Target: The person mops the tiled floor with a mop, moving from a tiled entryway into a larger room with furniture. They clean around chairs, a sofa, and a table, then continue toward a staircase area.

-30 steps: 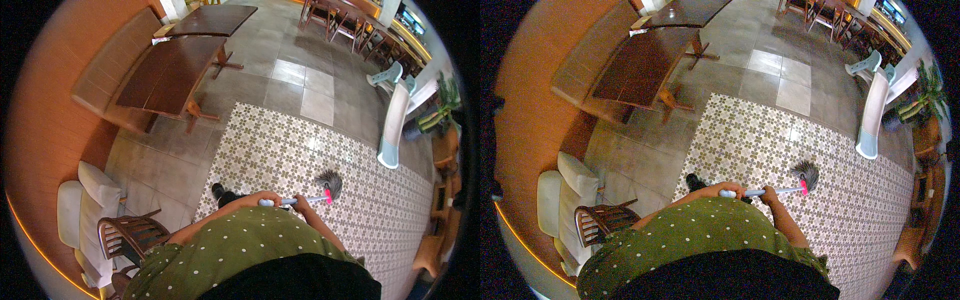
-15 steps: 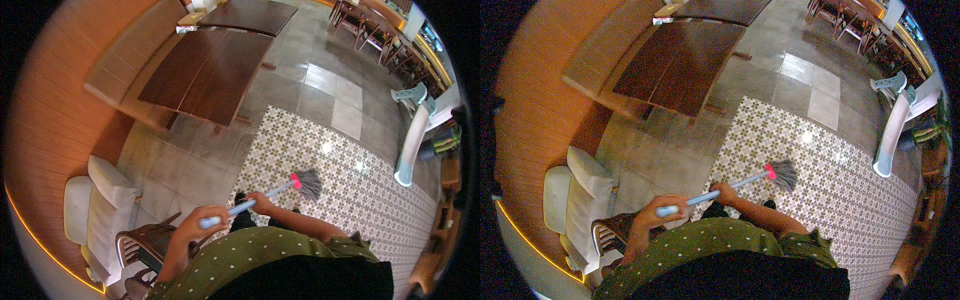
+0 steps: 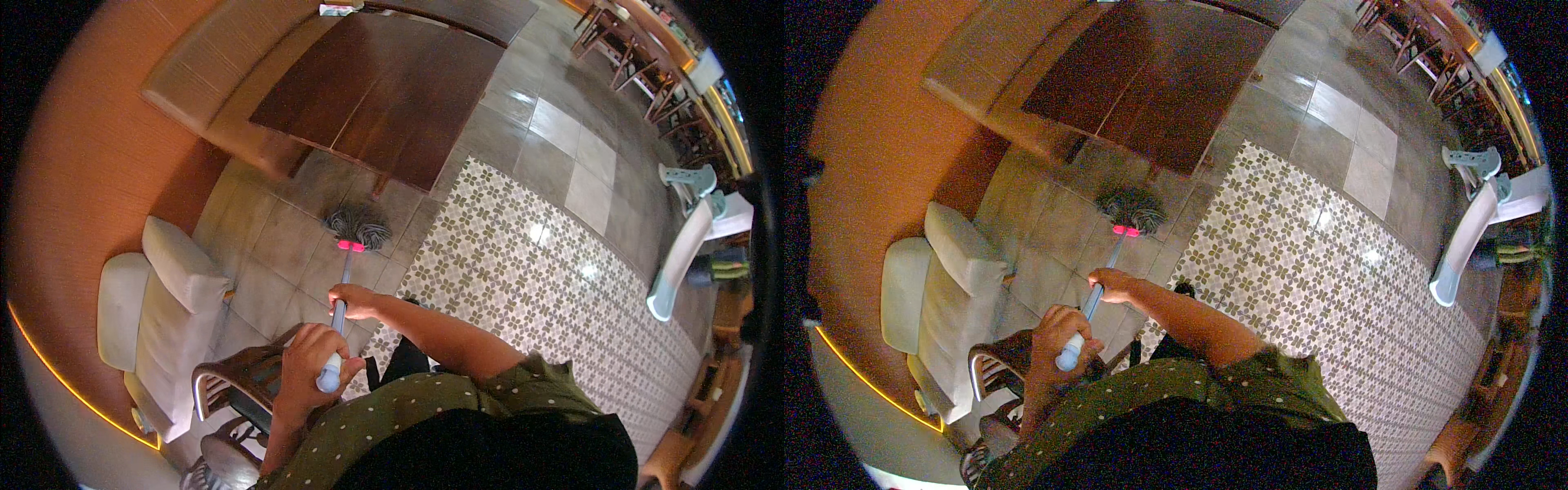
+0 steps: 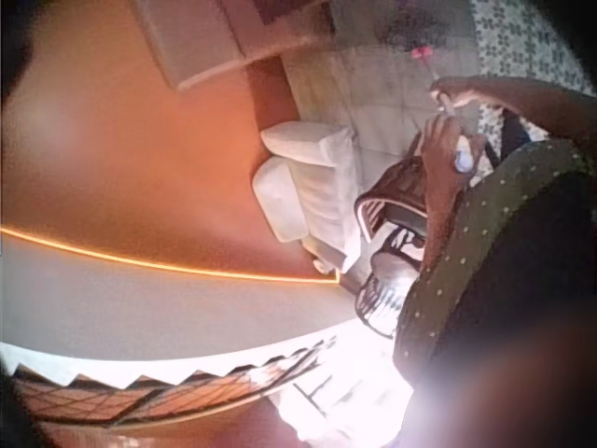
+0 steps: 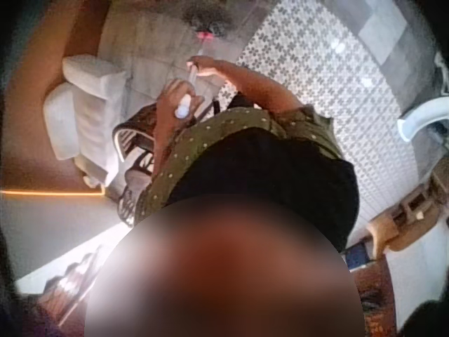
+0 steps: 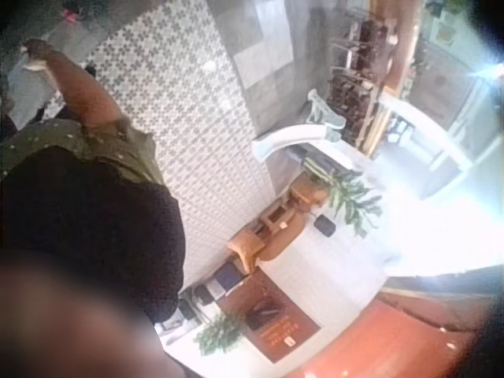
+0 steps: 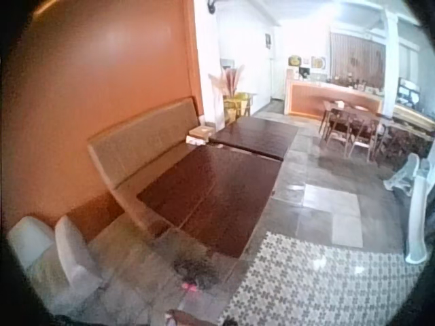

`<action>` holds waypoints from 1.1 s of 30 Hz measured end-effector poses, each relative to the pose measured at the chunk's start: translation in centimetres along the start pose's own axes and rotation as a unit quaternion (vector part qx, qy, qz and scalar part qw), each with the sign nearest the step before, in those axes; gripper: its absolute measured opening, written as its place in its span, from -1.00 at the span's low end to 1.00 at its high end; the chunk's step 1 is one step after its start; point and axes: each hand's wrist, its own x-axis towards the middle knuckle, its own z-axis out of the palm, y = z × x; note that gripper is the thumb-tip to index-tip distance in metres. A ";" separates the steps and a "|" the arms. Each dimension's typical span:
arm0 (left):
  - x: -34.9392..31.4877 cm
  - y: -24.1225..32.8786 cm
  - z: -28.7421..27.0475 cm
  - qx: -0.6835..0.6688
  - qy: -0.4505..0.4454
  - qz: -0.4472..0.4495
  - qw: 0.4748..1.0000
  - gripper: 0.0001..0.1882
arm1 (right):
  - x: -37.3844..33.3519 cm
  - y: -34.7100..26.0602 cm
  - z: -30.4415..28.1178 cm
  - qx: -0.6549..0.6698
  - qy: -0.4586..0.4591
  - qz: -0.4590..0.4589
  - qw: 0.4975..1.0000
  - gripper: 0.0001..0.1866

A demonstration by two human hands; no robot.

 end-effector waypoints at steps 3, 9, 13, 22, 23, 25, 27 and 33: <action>-1.6 0.9 1.1 -0.018 0.046 0.010 0.999 -0.70 | -2.3 -1.0 0.3 -0.052 0.028 -0.007 0.998 -0.63; -4.9 6.1 3.0 -0.129 0.061 0.061 0.988 -0.66 | -13.9 -5.0 0.4 -0.101 0.049 0.084 0.990 -0.55; -7.2 11.5 6.6 -0.232 -0.133 0.079 0.960 -0.66 | -27.6 -5.6 1.8 -0.051 -0.031 0.208 0.976 -0.47; -10.4 21.9 27.3 -0.332 -0.347 0.199 0.854 -0.72 | -61.1 0.3 9.5 -0.003 0.221 0.297 0.929 -0.64; -10.7 22.7 30.0 -0.356 -0.357 0.190 0.842 -0.73 | -63.9 1.5 10.3 -0.006 0.235 0.338 0.911 -0.64; -11.6 23.9 35.0 -0.370 -0.388 0.170 0.827 -0.76 | -69.5 4.1 12.4 0.002 0.304 0.374 0.876 -0.68; -12.7 24.6 39.1 -0.374 -0.425 0.158 0.809 -0.79 | -73.8 7.1 14.3 -0.085 0.318 0.411 0.850 -0.59; -15.5 24.1 45.2 -0.438 -0.455 0.153 0.760 -0.79 | -79.5 12.9 18.1 -0.136 0.244 0.529 0.801 -0.49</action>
